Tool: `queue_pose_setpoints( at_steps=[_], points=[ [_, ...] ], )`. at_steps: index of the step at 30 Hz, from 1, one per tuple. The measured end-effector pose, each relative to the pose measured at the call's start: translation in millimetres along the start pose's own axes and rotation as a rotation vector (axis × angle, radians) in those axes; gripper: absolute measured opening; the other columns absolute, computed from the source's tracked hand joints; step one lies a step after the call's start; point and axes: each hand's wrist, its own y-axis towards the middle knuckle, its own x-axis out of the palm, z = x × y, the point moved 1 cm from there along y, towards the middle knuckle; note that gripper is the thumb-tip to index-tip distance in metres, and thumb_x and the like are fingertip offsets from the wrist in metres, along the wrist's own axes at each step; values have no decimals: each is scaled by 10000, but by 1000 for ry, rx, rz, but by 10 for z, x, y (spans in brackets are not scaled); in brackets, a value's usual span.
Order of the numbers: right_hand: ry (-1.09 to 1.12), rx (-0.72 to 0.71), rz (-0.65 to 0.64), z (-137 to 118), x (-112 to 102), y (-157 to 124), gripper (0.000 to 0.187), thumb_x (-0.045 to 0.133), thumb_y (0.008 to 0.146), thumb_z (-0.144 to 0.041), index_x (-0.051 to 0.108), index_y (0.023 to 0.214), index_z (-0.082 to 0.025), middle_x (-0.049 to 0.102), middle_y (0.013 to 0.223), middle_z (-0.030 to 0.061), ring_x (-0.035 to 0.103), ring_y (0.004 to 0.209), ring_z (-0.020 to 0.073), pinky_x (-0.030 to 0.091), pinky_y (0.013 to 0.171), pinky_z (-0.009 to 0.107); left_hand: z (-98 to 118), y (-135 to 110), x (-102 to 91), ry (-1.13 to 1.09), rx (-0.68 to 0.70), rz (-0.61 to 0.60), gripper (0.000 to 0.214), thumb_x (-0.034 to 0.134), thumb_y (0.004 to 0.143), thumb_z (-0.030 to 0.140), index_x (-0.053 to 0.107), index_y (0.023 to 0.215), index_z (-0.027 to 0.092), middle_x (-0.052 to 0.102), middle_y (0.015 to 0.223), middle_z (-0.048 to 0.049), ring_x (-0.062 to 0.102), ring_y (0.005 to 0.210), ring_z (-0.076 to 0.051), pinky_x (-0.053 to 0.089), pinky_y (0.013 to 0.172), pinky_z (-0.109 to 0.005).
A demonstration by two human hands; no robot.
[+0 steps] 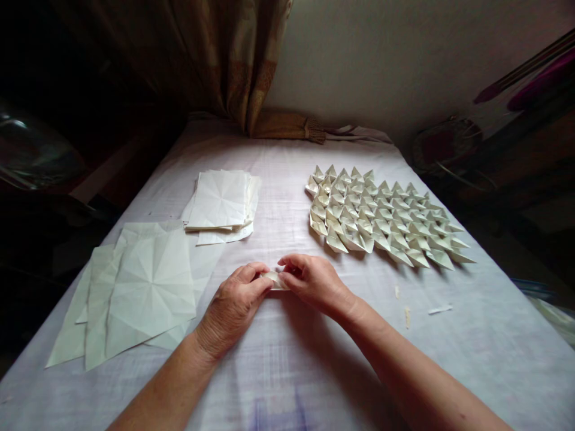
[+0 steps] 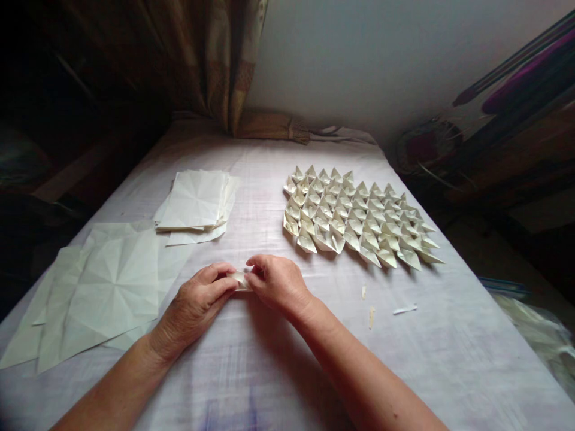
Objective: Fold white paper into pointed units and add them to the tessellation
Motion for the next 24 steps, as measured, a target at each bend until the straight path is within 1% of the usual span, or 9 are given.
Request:
queue_pose_setpoints(
  at_steps=[1,2,5,9,14,19,21,24],
  points=[
    [-32,33,-51,-30,-23,22,160,671,803,-254,752,937,-219,730,736,-1,617,640,140,372,578,235,-5,-6,4,4,7,-5,156,534,945,174,684,963,212,662,1068,-56,636,960,-190,545,836,-309],
    [-69,52,-96,-61,-41,40,119,674,797,-277,755,867,-224,724,710,-7,604,622,135,340,555,234,-9,-11,8,12,14,-8,155,537,945,178,684,978,214,662,1071,-56,637,960,-191,547,834,-310],
    [-149,63,-141,-131,-61,74,110,651,791,-288,745,781,-232,712,684,-12,580,603,128,277,532,239,-11,-20,18,33,24,-16,154,553,939,179,685,1003,226,655,1081,-55,634,972,-198,546,837,-316],
    [-221,47,-124,-157,-35,77,138,616,787,-298,736,792,-229,716,704,3,583,626,144,251,532,250,6,-17,8,44,15,-34,151,532,940,169,674,961,215,636,1092,-67,624,1001,-208,540,875,-336],
    [-279,63,-80,-181,-8,51,150,585,779,-258,733,788,-234,729,731,18,615,675,165,254,550,262,47,-10,-22,88,15,-76,174,471,938,141,639,925,185,586,1223,-111,575,1126,-251,500,987,-420],
    [-331,59,-17,-204,27,26,167,560,804,-234,727,787,-228,735,738,37,620,672,177,253,561,277,68,-9,-28,126,-12,-109,181,467,901,118,633,934,181,567,1277,-123,558,1157,-274,478,1012,-474],
    [-310,50,3,-180,47,19,159,566,814,-237,717,768,-224,728,727,35,610,660,173,261,563,274,64,-13,-24,116,-18,-110,180,479,884,117,637,933,186,565,1287,-124,554,1177,-280,471,1020,-480],
    [-162,19,26,-97,75,-6,136,574,843,-253,695,793,-215,702,710,16,586,639,155,306,574,255,43,-18,-25,71,-26,-90,163,506,852,117,634,920,190,563,1297,-123,554,1192,-282,472,1025,-475]
  ],
)
